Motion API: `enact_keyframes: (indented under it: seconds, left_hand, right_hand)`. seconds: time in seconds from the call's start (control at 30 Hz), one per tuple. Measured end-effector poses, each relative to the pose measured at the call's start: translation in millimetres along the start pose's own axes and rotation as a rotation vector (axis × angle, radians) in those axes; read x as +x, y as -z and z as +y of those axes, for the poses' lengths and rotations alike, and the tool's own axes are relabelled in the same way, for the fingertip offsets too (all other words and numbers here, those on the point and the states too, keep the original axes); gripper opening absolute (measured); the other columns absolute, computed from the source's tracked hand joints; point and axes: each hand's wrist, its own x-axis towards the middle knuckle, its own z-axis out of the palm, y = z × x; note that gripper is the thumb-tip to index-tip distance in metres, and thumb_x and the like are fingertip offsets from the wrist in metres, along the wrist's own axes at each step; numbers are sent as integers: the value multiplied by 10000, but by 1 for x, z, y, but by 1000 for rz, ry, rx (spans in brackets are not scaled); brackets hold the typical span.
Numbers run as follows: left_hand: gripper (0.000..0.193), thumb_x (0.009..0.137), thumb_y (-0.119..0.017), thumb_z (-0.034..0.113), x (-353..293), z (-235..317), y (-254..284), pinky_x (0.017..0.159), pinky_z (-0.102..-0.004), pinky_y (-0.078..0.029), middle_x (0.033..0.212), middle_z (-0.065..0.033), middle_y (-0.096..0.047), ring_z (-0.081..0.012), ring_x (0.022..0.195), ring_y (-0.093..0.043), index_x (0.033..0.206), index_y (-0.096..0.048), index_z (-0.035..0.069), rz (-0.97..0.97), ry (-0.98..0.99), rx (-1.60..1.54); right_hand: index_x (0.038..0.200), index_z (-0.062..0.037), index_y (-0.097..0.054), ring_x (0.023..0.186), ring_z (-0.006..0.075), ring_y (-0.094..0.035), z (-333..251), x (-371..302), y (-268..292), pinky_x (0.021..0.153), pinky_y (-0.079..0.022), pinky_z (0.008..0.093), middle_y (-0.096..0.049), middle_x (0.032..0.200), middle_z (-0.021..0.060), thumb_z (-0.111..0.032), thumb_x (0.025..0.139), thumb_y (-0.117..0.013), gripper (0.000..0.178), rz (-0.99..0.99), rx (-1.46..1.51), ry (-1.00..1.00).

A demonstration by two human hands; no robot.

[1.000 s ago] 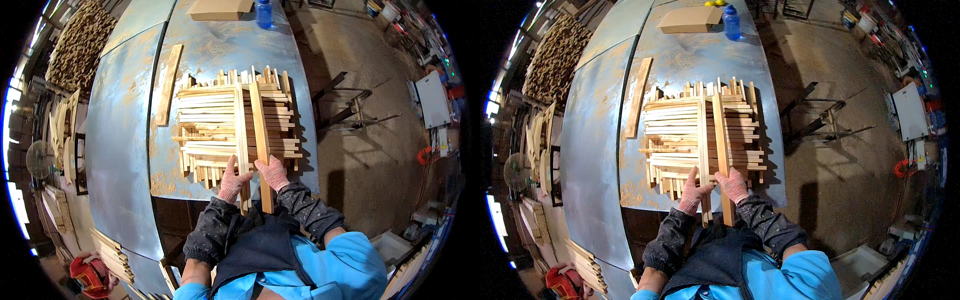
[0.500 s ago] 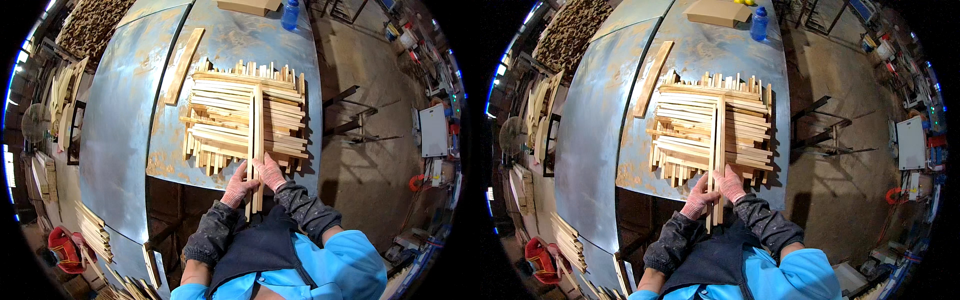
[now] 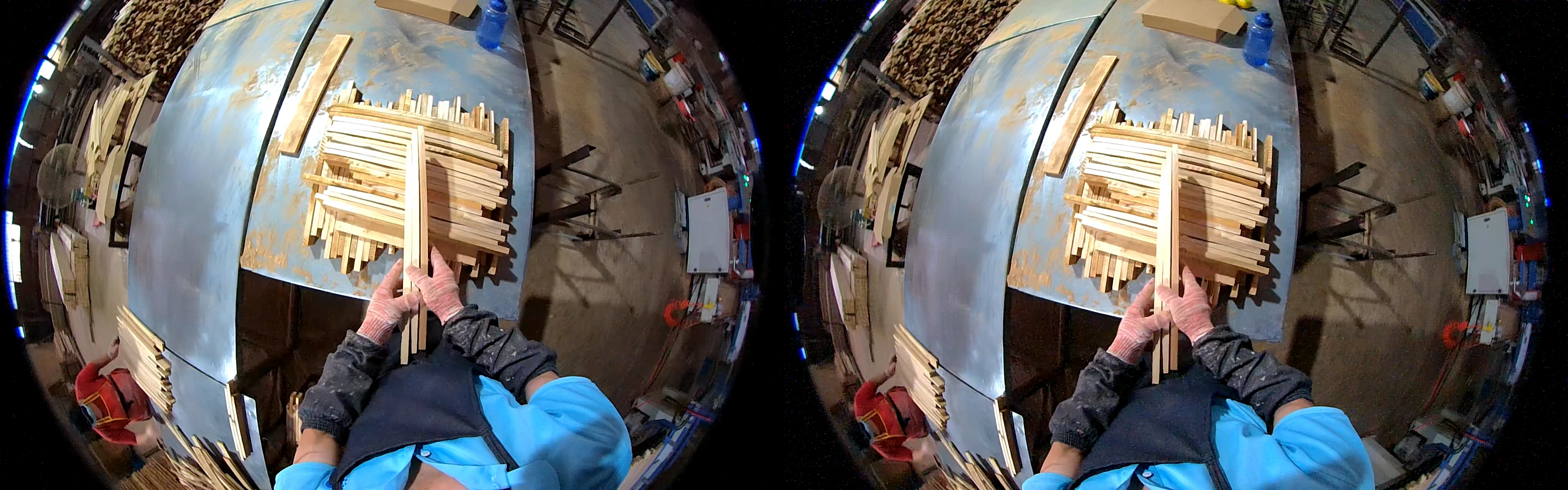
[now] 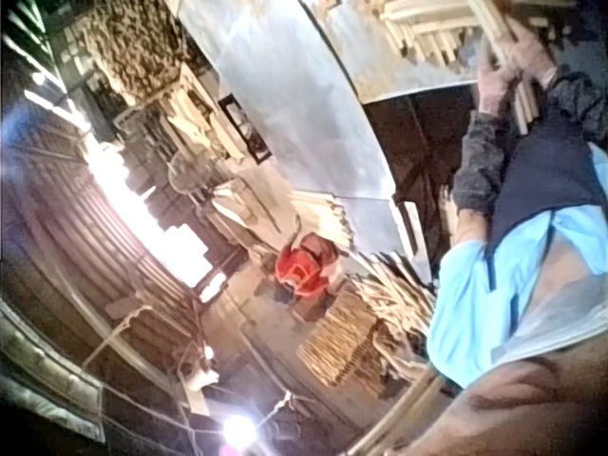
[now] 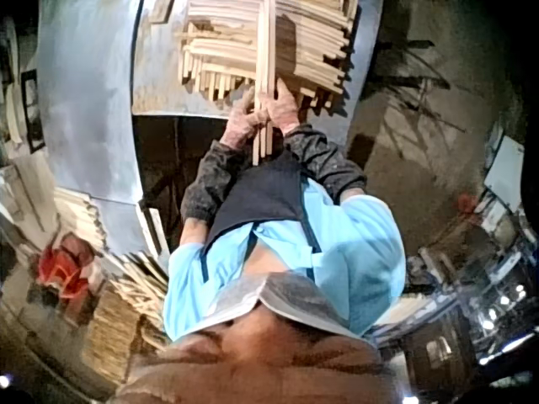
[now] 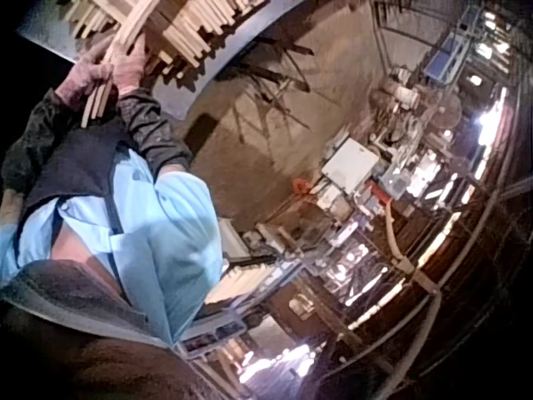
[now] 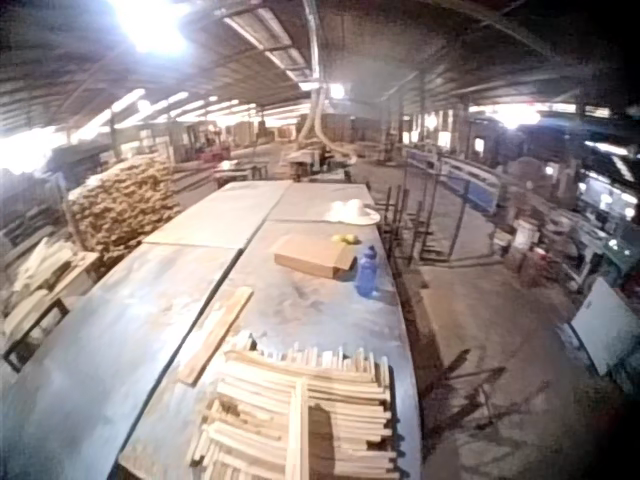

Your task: The person gathers small wooden planks from a metal table and stacks them into neat piles. They then transfer these stacks onto a moving conveyor belt for further processing.

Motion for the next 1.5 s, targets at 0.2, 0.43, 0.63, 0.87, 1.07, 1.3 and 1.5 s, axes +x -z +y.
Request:
enact_keyframes:
  seconds: [0.2,0.43,0.63,0.87,1.07,1.3,1.5]
  left_hand:
    - [1050,880,-910,136,-12,-6,29,1059,-358,-544,1518,-100,-597,-196,1295,-624,1723,-284,96,37,-151,-41]
    - [1028,863,-906,105,-55,10,40,1058,-358,-562,1484,-89,-625,-202,1275,-648,1708,-321,89,161,-279,-187]
    - [943,874,-857,101,-84,18,45,1001,-330,-569,1368,-78,-668,-173,1167,-671,1685,-377,83,304,-341,-245]
    - [994,879,-847,38,-93,2,59,979,-316,-577,1294,-90,-674,-169,1134,-673,1714,-308,77,405,-374,-264]
    - [959,867,-860,61,-101,9,54,1000,-326,-571,1308,-83,-675,-174,1142,-679,1689,-366,78,414,-381,-246]
    - [925,858,-866,96,-100,17,48,1039,-332,-565,1370,-76,-674,-185,1203,-672,1662,-408,70,315,-425,-329]
    - [870,870,-822,17,-96,25,44,933,-271,-566,1302,-40,-688,-124,1063,-668,1649,-441,85,372,-325,-267]
  right_hand:
    - [1616,36,-423,1173,237,-696,-44,-15,-23,999,-578,349,-709,1335,190,-204,962,-810,797,-183,84,-3]
    - [1573,31,-486,1151,228,-704,-49,-14,-62,983,-588,357,-723,1313,182,-235,975,-799,726,-390,10,22]
    - [1544,23,-514,1058,187,-700,-54,-19,-90,924,-604,338,-721,1243,127,-206,990,-789,660,-549,142,0]
    - [1585,32,-468,1119,191,-695,-65,-28,-103,946,-607,322,-691,1306,150,-170,973,-802,725,-661,123,-45]
    - [1598,32,-456,1134,196,-681,-59,-27,-106,963,-596,323,-684,1305,149,-137,950,-810,757,-673,119,-56]
    - [1594,39,-453,1130,189,-670,-53,-24,-100,957,-589,314,-672,1315,145,-135,965,-800,739,-664,222,-68]
    - [1516,14,-569,992,142,-662,-69,-19,-89,855,-578,297,-723,1131,76,-203,993,-776,602,-547,68,32]
